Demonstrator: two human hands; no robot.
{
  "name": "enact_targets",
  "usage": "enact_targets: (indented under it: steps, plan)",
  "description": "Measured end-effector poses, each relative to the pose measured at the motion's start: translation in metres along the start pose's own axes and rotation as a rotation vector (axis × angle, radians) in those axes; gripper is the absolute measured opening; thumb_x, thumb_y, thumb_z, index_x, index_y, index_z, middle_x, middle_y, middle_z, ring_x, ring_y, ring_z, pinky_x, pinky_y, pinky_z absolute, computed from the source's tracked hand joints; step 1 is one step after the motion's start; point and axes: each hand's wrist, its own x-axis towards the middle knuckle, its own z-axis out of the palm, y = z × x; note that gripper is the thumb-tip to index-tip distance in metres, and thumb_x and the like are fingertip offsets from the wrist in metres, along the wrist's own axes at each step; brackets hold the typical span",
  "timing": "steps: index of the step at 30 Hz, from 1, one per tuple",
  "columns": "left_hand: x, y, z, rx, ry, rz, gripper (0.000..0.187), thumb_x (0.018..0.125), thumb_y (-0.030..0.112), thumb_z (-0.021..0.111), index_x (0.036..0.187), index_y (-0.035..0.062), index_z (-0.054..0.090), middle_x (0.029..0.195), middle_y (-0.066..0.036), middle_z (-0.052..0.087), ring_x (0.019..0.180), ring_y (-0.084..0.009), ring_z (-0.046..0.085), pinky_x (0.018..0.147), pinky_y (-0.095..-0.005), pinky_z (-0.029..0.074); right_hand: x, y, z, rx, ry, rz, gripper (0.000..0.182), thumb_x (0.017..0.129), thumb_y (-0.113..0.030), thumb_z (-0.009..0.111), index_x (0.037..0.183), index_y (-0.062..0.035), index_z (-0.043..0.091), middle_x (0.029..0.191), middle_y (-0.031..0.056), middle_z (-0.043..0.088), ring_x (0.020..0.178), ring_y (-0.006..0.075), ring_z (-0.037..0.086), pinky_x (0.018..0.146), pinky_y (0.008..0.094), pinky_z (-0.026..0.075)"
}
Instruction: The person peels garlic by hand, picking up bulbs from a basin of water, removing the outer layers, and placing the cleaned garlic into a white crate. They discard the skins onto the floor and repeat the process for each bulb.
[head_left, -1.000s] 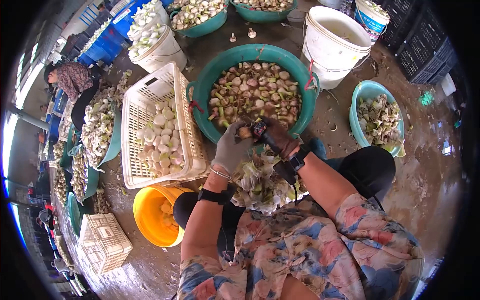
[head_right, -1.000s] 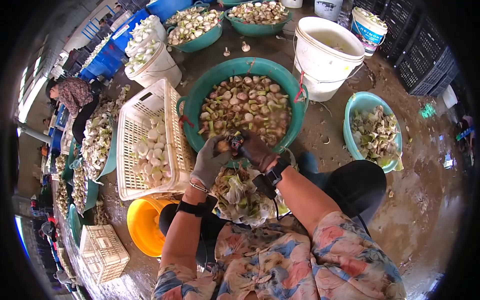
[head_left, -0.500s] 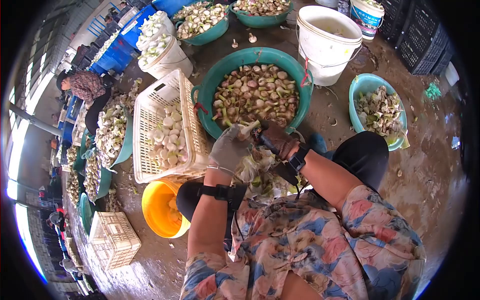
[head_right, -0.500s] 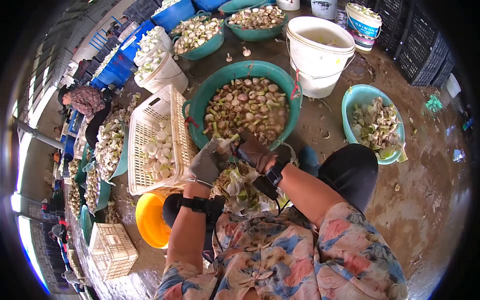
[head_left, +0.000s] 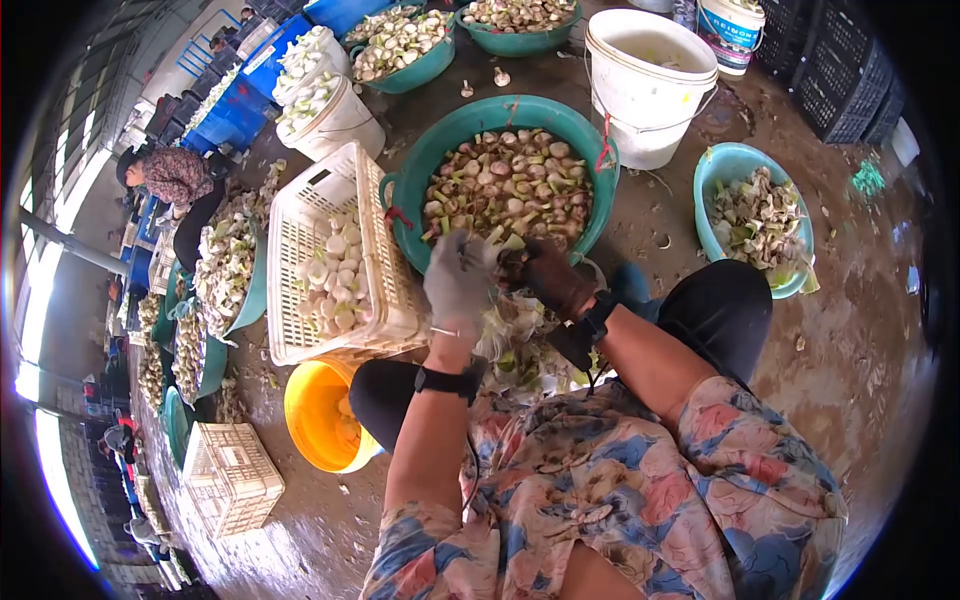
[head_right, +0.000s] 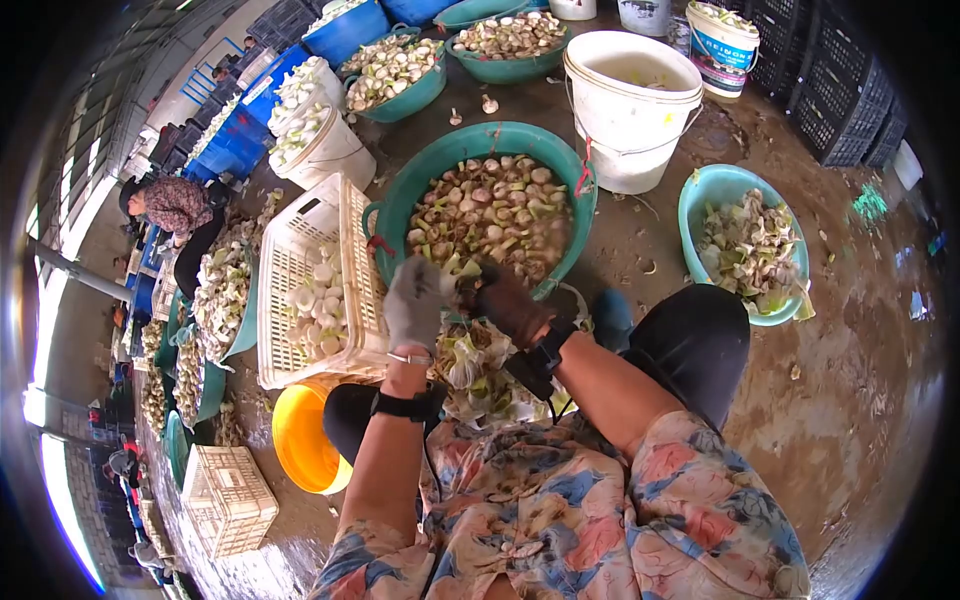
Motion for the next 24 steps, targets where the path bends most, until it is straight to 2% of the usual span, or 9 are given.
enact_targets:
  steps: [2,3,4,6,10,15,19,20,24]
  plan:
    - [-0.008,0.001,0.008,-0.077,0.055,0.52,0.026,0.084,0.022,0.06,0.099,0.0028,0.055,0.082,-0.012,0.059,0.07,-0.0341,0.058,0.066,-0.037,0.048,-0.001,0.001,0.0,-0.199,-0.091,-0.141,0.022,0.084,-0.016,0.057,0.102,-0.0019,0.059,0.087,0.0072,0.063,0.075,0.0145,0.061,0.063,0.0306,0.05]
    - [-0.012,-0.034,0.029,-0.458,-0.179,0.096,0.021,0.083,0.015,0.06,0.1,0.0022,0.054,0.084,-0.007,0.059,0.073,-0.0259,0.059,0.066,-0.0355,0.048,0.0,0.004,-0.002,-0.195,-0.087,-0.139,0.022,0.084,-0.016,0.057,0.102,-0.0019,0.059,0.087,0.0072,0.063,0.075,0.0145,0.061,0.063,0.0306,0.05]
    - [-0.011,-0.029,0.022,-0.458,-0.183,0.096,0.021,0.083,0.015,0.06,0.1,0.0022,0.054,0.084,-0.007,0.059,0.073,-0.0259,0.059,0.066,-0.0355,0.048,0.002,0.006,-0.006,-0.425,-0.092,-0.102,0.024,0.083,-0.019,0.058,0.1,-0.0026,0.059,0.083,0.0094,0.064,0.073,0.0177,0.062,0.063,0.032,0.049]
    - [-0.01,-0.018,0.001,-0.988,-0.443,-0.534,0.018,0.085,0.013,0.058,0.099,0.0023,0.054,0.09,-0.007,0.058,0.077,-0.0179,0.059,0.064,-0.032,0.049,0.006,0.01,-0.014,-0.656,-0.1,-0.056,0.025,0.083,-0.023,0.058,0.099,-0.0034,0.06,0.079,0.0117,0.064,0.071,0.021,0.063,0.063,0.0335,0.049]
    - [-0.011,-0.003,-0.018,-1.557,-0.518,-0.383,0.02,0.088,0.022,0.056,0.098,0.0044,0.054,0.099,-0.011,0.06,0.075,-0.0186,0.06,0.057,-0.0316,0.051,0.011,0.031,-0.029,-1.28,0.012,-0.163,0.023,0.077,-0.02,0.054,0.095,-0.0076,0.061,0.079,0.0189,0.063,0.076,0.0336,0.062,0.065,0.0419,0.047]
    - [0.001,-0.02,-0.026,-1.727,-0.45,-0.553,0.034,0.088,0.03,0.054,0.107,0.0026,0.052,0.119,-0.017,0.051,0.11,-0.0335,0.048,0.093,-0.0522,0.039,0.005,0.089,-0.02,-1.46,-0.32,0.017,0.028,0.073,-0.016,0.055,0.099,-0.0067,0.06,0.084,0.0162,0.064,0.082,0.0352,0.062,0.071,0.0446,0.047]
    - [0.017,-0.042,-0.058,-1.483,-0.419,-0.469,0.038,0.092,0.034,0.046,0.11,0.0008,0.051,0.113,-0.015,0.054,0.105,-0.0289,0.052,0.087,-0.0443,0.046,0.01,0.078,-0.015,-1.441,-0.467,0.082,0.028,0.072,-0.015,0.054,0.098,-0.0063,0.06,0.087,0.016,0.064,0.086,0.0338,0.061,0.076,0.0436,0.046]
    - [0.021,-0.052,-0.076,-0.754,-0.304,-0.151,0.041,0.092,0.038,0.043,0.109,0.0014,0.053,0.108,-0.013,0.056,0.1,-0.0242,0.053,0.08,-0.0387,0.049,0.014,0.073,-0.015,-1.443,-0.471,0.095,0.028,0.072,-0.015,0.054,0.098,-0.0063,0.06,0.087,0.016,0.064,0.086,0.0338,0.061,0.076,0.0436,0.046]
    - [0.051,-0.148,-0.187,-0.558,-0.109,-0.146,0.054,0.084,0.05,0.05,0.107,0.0015,0.06,0.099,-0.015,0.062,0.087,-0.0193,0.059,0.075,-0.0301,0.049,0.042,0.071,-0.024,-1.172,-0.122,-0.019,0.027,0.074,-0.02,0.056,0.098,-0.0088,0.062,0.087,0.0188,0.063,0.084,0.031,0.062,0.078,0.0418,0.046]
